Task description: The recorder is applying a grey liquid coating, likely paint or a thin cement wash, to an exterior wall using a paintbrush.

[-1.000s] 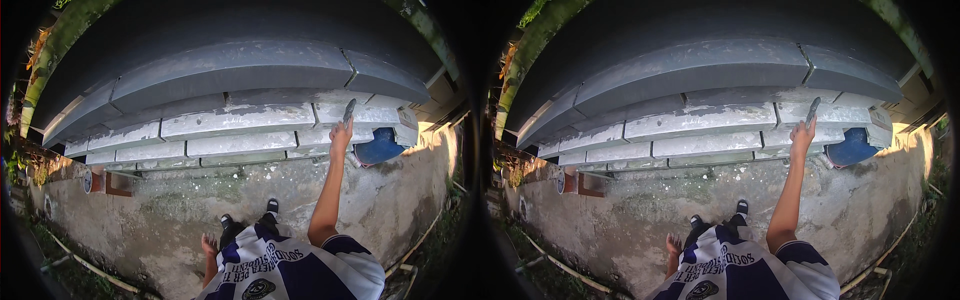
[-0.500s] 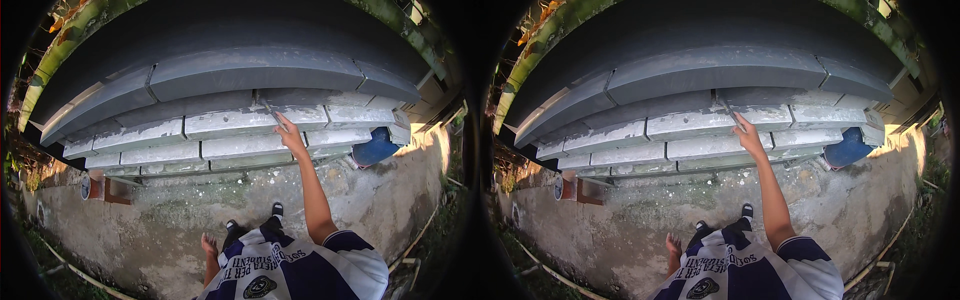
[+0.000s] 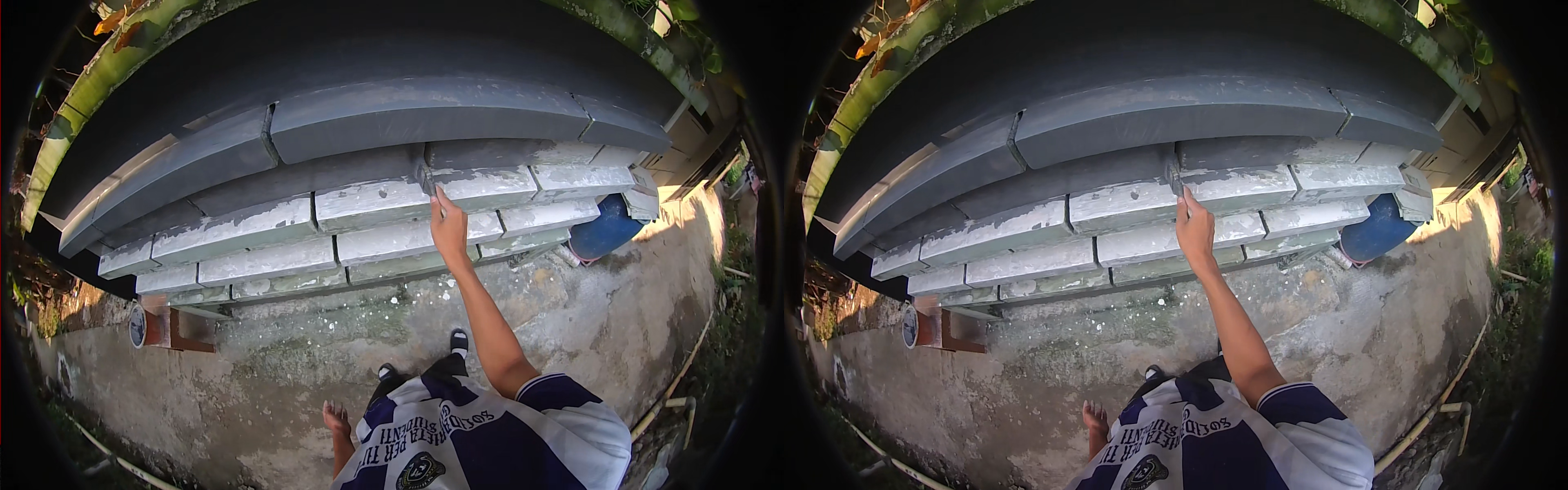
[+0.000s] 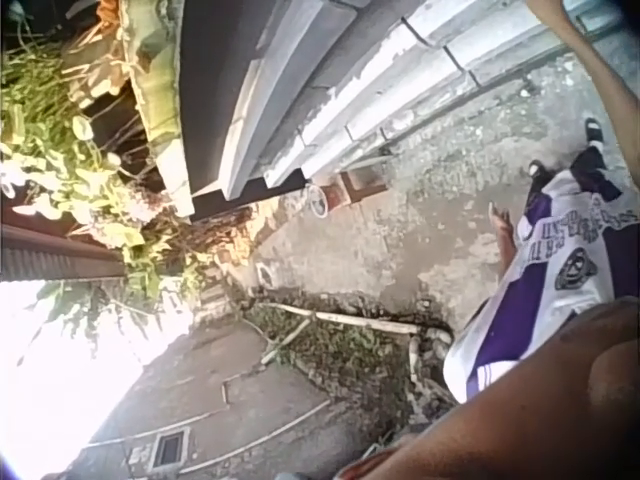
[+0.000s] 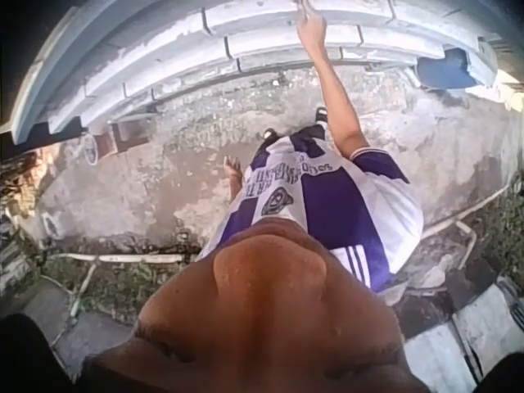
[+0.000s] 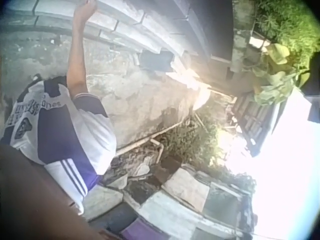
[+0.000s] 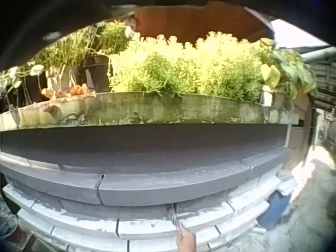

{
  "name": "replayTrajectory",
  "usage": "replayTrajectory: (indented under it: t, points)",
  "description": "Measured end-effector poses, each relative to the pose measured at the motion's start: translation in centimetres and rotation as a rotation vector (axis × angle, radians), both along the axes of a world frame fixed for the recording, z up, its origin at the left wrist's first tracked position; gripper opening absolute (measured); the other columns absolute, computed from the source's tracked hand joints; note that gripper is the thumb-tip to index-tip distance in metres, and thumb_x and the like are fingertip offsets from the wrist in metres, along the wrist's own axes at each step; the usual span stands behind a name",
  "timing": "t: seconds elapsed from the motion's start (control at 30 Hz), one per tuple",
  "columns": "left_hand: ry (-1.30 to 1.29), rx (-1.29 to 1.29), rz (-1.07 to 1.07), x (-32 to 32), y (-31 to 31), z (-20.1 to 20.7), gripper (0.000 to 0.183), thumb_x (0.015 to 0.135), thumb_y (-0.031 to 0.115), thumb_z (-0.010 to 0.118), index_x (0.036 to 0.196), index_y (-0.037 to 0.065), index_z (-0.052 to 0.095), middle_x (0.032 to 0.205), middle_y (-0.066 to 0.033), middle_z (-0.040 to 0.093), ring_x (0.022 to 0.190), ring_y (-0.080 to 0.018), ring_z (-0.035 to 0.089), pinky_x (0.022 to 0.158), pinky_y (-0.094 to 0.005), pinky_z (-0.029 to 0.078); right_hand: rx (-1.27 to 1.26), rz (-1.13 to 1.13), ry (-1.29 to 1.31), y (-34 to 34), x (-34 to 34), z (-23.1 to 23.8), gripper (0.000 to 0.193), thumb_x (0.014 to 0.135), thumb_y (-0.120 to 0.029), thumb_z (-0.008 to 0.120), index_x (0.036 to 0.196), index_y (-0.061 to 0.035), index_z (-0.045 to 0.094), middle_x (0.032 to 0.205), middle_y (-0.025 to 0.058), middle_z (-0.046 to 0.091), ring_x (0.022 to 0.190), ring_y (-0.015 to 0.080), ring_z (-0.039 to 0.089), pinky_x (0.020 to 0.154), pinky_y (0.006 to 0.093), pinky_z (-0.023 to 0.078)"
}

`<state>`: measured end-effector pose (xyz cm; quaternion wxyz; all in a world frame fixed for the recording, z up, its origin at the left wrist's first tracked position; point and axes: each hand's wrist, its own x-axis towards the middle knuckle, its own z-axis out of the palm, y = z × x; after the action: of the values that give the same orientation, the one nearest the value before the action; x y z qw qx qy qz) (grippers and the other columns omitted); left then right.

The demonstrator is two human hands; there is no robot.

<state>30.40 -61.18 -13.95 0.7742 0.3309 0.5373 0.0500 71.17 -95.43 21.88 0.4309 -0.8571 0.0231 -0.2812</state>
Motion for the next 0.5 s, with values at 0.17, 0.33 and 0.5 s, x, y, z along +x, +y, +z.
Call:
replayTrajectory:
  t: [0.17,0.33,0.5]
  points:
    - [-0.044,0.03,0.018,1.3,0.8,0.8,0.045,0.088,0.035,0.045,0.13,0.021,0.039,0.138,-0.0044,0.037,0.118,-0.0277,0.044,0.094,-0.0378,0.035,-0.313,-0.322,-0.03,0.0,-1.0,1.6,0.035,0.085,-0.014,0.052,0.12,-0.0129,0.056,0.07,0.0173,0.055,0.064,0.0347,0.058,0.055,0.043,0.045]
    - [-0.046,-0.008,-0.009,0.9,0.5,0.2,0.045,0.088,0.035,0.045,0.13,0.023,0.038,0.137,-0.0038,0.039,0.117,-0.0275,0.045,0.093,-0.0367,0.035,-0.388,-0.285,-0.079,-2.4,1.0,-1.2,0.036,0.083,-0.011,0.052,0.119,-0.0129,0.057,0.067,0.014,0.053,0.061,0.0325,0.057,0.054,0.0435,0.046]
    - [0.041,-0.062,-0.012,0.3,0.9,-0.7,0.045,0.088,0.033,0.045,0.131,0.023,0.038,0.137,-0.0037,0.039,0.115,-0.026,0.046,0.092,-0.0361,0.036,-0.377,-0.184,-0.072,-2.3,0.4,-1.0,0.034,0.084,-0.009,0.053,0.117,-0.0108,0.058,0.066,0.0179,0.056,0.064,0.0344,0.058,0.056,0.0427,0.045]
